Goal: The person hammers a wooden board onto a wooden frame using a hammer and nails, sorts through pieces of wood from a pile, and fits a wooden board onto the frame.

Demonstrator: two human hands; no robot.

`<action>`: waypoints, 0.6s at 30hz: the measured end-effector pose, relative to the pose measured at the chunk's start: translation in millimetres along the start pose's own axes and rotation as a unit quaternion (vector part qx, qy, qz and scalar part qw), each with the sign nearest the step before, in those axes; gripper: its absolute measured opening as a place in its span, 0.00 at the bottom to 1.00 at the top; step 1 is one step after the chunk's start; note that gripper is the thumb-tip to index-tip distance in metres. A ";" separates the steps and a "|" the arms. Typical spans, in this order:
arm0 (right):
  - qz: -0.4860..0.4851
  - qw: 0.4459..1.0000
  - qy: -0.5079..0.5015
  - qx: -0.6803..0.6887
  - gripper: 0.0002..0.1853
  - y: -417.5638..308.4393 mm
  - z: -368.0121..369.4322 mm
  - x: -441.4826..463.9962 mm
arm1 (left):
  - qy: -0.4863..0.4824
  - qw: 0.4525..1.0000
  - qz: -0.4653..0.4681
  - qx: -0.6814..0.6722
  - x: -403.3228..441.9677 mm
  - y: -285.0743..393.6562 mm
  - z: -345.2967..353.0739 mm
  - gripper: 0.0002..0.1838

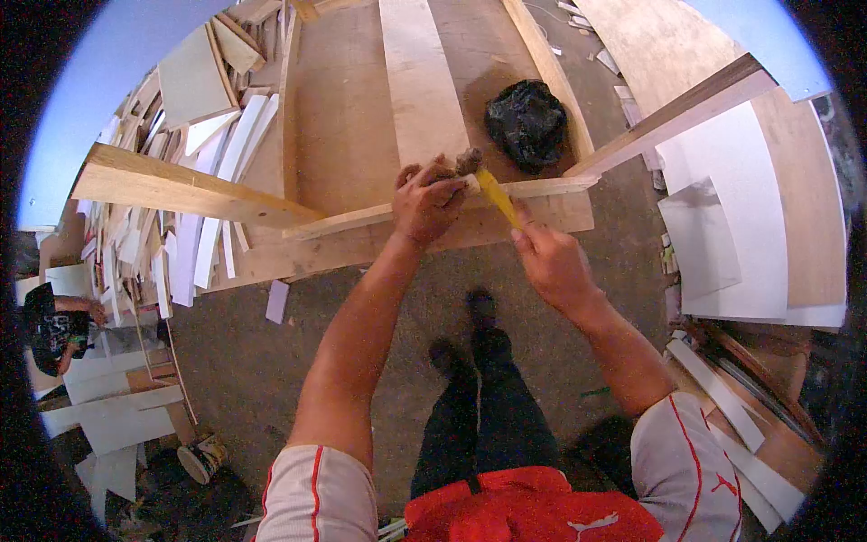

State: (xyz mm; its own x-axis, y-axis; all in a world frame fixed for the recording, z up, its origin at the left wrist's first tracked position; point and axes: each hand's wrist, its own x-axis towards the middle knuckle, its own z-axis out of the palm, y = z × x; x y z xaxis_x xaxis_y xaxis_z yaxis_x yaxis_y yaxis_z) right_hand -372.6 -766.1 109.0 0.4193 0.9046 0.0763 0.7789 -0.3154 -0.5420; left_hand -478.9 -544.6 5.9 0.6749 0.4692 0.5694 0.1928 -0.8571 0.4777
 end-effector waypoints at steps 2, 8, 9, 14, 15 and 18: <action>-0.020 0.999 0.037 0.027 0.25 -4.7 -3.1 -0.6 | -0.020 1.000 0.013 -0.005 -1.0 -3.4 -2.3 0.11; -0.050 0.996 0.023 -0.076 0.16 5.2 2.9 1.0 | -0.025 1.000 0.001 0.014 0.6 1.2 -8.3 0.14; -0.037 0.996 0.018 -0.076 0.17 4.2 1.9 1.1 | -0.022 1.000 -0.010 0.000 0.3 3.1 -8.7 0.12; 0.012 0.998 -0.022 -0.056 0.25 10.0 0.9 -1.4 | -0.007 1.000 0.011 0.010 3.1 4.2 -4.8 0.08; 0.017 0.999 -0.015 -0.041 0.25 11.0 0.3 -2.5 | -0.017 1.000 -0.002 0.006 3.9 5.6 -6.0 0.08; 0.041 0.999 -0.017 -0.016 0.26 9.2 -2.4 -5.4 | -0.031 0.999 -0.031 0.002 3.2 8.2 -7.3 0.08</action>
State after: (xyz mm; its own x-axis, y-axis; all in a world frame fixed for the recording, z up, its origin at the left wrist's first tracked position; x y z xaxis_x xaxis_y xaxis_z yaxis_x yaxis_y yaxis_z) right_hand -366.5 -774.6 105.7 0.4670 0.8842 0.0034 0.7568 -0.3977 -0.5187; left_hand -480.4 -548.5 16.5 0.7044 0.5079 0.4958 0.2392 -0.8276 0.5078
